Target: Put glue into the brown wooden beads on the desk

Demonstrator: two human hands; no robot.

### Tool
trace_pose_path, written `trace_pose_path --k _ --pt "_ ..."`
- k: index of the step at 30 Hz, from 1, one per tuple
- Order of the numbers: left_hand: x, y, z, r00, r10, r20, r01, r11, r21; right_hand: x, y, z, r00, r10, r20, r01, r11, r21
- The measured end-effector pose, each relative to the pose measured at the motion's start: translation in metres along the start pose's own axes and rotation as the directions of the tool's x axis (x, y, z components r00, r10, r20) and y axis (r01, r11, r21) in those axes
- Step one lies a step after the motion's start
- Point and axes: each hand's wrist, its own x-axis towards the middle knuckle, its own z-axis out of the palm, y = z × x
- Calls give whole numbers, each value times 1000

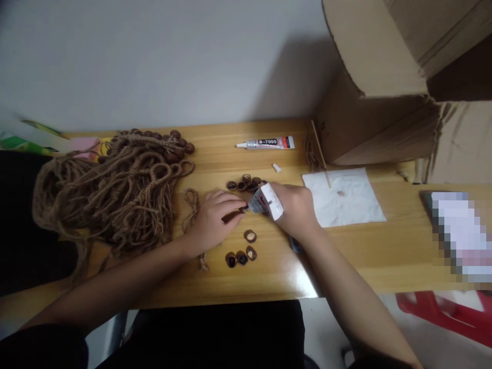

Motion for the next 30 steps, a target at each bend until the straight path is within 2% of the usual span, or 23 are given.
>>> trace_pose_path --k 21,30 --pt "0 -1 1 997 49 -65 -50 999 -3 -1 1 1 999 34 -13 -34 999 -6" --pt "0 -1 1 998 38 -49 -39 999 -7 -1 2 4 998 56 6 -55 998 -16"
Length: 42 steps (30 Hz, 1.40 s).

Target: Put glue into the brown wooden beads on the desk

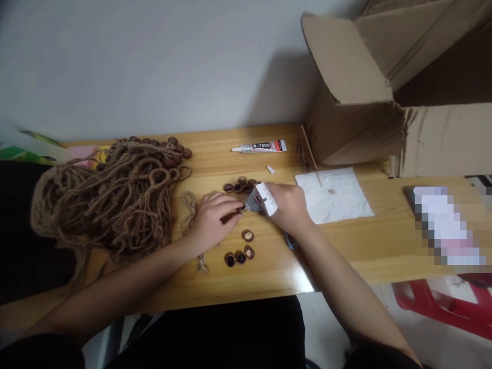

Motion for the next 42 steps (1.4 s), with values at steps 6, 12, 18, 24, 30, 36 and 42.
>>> trace_pose_path --k 6,12,18,24,30,36,42 --pt "0 1 0 1000 -8 4 8 1000 5 -1 1 4 999 4 50 -3 1000 -21" --pt "0 1 0 1000 -4 -3 4 1000 8 -1 0 4 999 -12 48 13 1000 -26" --pt "1 1 0 1000 -6 -1 6 1000 -3 2 0 -3 998 -14 54 14 1000 -2" --pt "0 1 0 1000 -19 5 19 1000 4 6 -5 -9 998 58 30 -60 995 80" --pt "0 0 0 1000 -14 0 14 1000 4 5 -6 -8 996 82 36 -86 986 142" --pt "0 1 1 1000 -21 8 21 1000 -7 5 -6 -7 989 135 59 -143 978 150" --pt "1 1 0 1000 -24 2 24 1000 -8 4 -6 -5 992 104 76 -112 986 122"
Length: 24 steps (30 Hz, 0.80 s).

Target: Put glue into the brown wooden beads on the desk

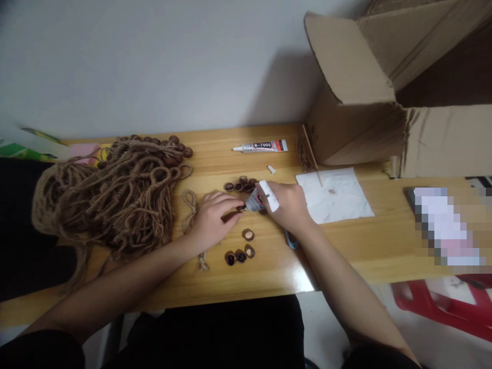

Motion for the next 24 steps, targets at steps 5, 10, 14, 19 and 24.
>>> trace_pose_path --k 5,10,14,19,24 --pt "1 2 -2 999 -35 27 35 999 -4 -1 2 3 1000 -17 14 18 999 -44" --pt "1 3 -2 999 -37 16 37 999 9 0 5 5 999 -48 2 48 994 -101" --pt "2 3 -1 1000 -20 4 20 1000 7 0 5 6 997 -70 -17 68 991 -114" --pt "1 2 0 1000 -16 6 16 1000 1 -1 6 7 997 -75 -5 73 990 -123" --pt "1 2 -1 1000 -18 5 18 1000 2 1 6 1 998 -62 2 62 994 -91"
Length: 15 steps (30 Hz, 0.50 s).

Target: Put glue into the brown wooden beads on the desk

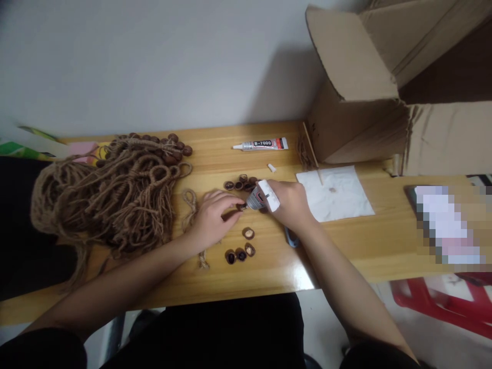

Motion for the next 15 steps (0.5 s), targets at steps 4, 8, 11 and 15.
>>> trace_pose_path --k 4,8,11,15 --pt "0 0 0 1000 -2 7 2 1000 -2 0 -1 -5 994 109 -20 -107 991 86" --pt "1 1 -1 1000 0 6 0 1000 0 0 -1 -5 987 158 -23 -153 978 138" --pt "1 2 -1 1000 -7 8 7 1000 0 0 -1 -4 985 172 -20 -166 973 161" --pt "2 2 -2 1000 2 -3 -2 1000 -14 0 -2 -4 960 277 -35 -259 930 262"
